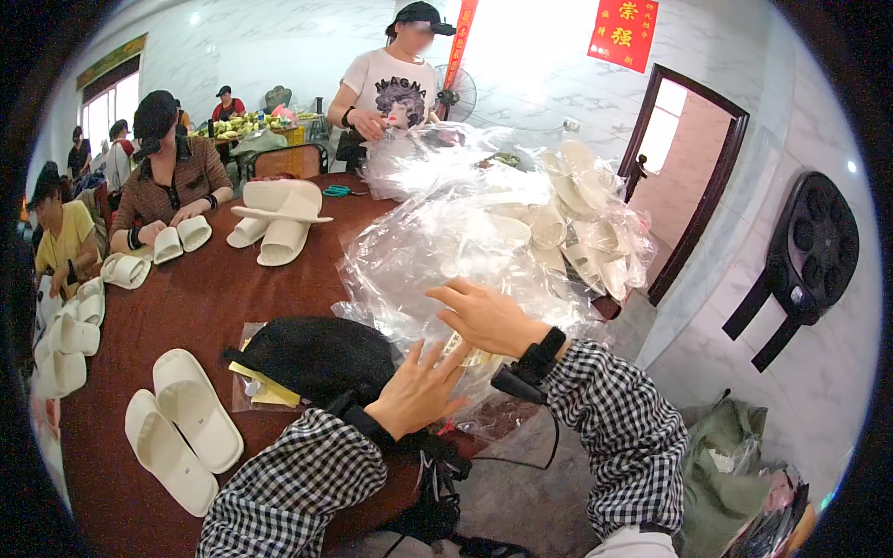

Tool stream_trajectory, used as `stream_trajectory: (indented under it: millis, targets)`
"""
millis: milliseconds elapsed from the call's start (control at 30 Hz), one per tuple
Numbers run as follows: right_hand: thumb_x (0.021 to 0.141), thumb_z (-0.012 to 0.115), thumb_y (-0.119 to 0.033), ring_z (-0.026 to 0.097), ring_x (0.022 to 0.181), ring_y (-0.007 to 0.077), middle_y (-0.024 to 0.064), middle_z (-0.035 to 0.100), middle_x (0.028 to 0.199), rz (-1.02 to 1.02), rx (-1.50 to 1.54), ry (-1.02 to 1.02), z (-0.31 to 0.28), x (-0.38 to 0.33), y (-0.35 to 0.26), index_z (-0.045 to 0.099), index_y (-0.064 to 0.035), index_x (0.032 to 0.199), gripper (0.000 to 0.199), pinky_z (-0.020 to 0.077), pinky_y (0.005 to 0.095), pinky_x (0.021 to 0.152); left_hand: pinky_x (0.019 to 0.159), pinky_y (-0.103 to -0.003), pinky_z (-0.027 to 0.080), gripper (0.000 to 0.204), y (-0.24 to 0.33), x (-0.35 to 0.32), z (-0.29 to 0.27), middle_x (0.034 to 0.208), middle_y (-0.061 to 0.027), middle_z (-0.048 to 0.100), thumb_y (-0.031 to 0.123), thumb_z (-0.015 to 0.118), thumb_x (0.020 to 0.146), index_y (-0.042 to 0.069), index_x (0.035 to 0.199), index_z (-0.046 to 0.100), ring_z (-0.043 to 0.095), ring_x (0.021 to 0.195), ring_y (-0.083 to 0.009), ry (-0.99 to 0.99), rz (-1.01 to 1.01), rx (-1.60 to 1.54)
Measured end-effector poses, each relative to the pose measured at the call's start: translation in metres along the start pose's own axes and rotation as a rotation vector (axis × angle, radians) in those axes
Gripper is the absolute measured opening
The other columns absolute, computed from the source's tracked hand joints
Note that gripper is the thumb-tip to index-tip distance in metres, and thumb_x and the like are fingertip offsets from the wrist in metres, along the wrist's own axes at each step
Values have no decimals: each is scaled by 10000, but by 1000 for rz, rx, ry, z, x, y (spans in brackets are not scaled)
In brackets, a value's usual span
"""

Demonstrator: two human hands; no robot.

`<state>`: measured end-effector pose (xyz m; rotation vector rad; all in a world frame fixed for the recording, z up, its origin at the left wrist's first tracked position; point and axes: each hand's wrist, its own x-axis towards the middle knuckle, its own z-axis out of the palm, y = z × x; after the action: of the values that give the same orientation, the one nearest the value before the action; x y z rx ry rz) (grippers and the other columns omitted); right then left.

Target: Apply size labels to slippers and organize them by pairs.

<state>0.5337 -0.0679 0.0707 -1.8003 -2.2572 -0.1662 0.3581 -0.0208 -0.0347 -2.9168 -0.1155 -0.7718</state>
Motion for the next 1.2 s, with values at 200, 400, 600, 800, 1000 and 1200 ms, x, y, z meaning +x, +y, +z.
stream_trajectory:
  millis: [200,400,600,800,1000,1200]
  targets:
    - [1025,481,-391,562,1179,405,245,551,1302,152,128,-218,31,-35,65,436,-77,1451,531,463,432,996,984,-464,447,477,3,-22,-55,1400,-215,495,108,643,828,-80,1258,553,561,1161,-343,70,-282,-372]
    - [912,648,-316,603,1091,319,153,563,1236,43,-507,-190,36,-42,4,487,-121,1408,557,507,475,896,1117,-514,335,718,-23,-66,-70,1403,-199,478,154,696,817,-26,1450,409,464,1305,-353,69,-216,-267]
    - [851,702,-249,512,1244,298,123,489,1404,-159,-601,-102,55,-37,11,520,-123,1374,569,460,474,967,1160,-591,231,697,-18,-65,-68,1412,-135,481,291,765,779,-2,1362,521,436,1339,-309,42,-130,-96]
    - [906,634,-383,468,1263,330,132,497,1372,-278,-216,-148,57,-46,2,584,-76,1318,516,436,566,978,1093,-510,363,302,-21,-56,-45,1285,-69,589,225,726,802,27,1024,678,538,1198,-267,134,-27,-100]
    - [853,676,-536,435,1309,336,169,461,1409,-72,-159,-346,46,-54,-5,541,-162,1411,685,424,524,988,1090,-514,361,296,-18,-57,-48,1272,-38,588,144,699,789,58,1072,683,501,1258,-263,85,27,-34]
    - [754,721,-635,396,1343,383,178,414,1436,-19,-143,-504,38,-45,-9,514,-236,1432,814,427,605,974,1114,-539,328,312,-21,-52,-57,1298,-18,565,127,690,777,67,1084,691,444,1326,-268,-59,134,-63]
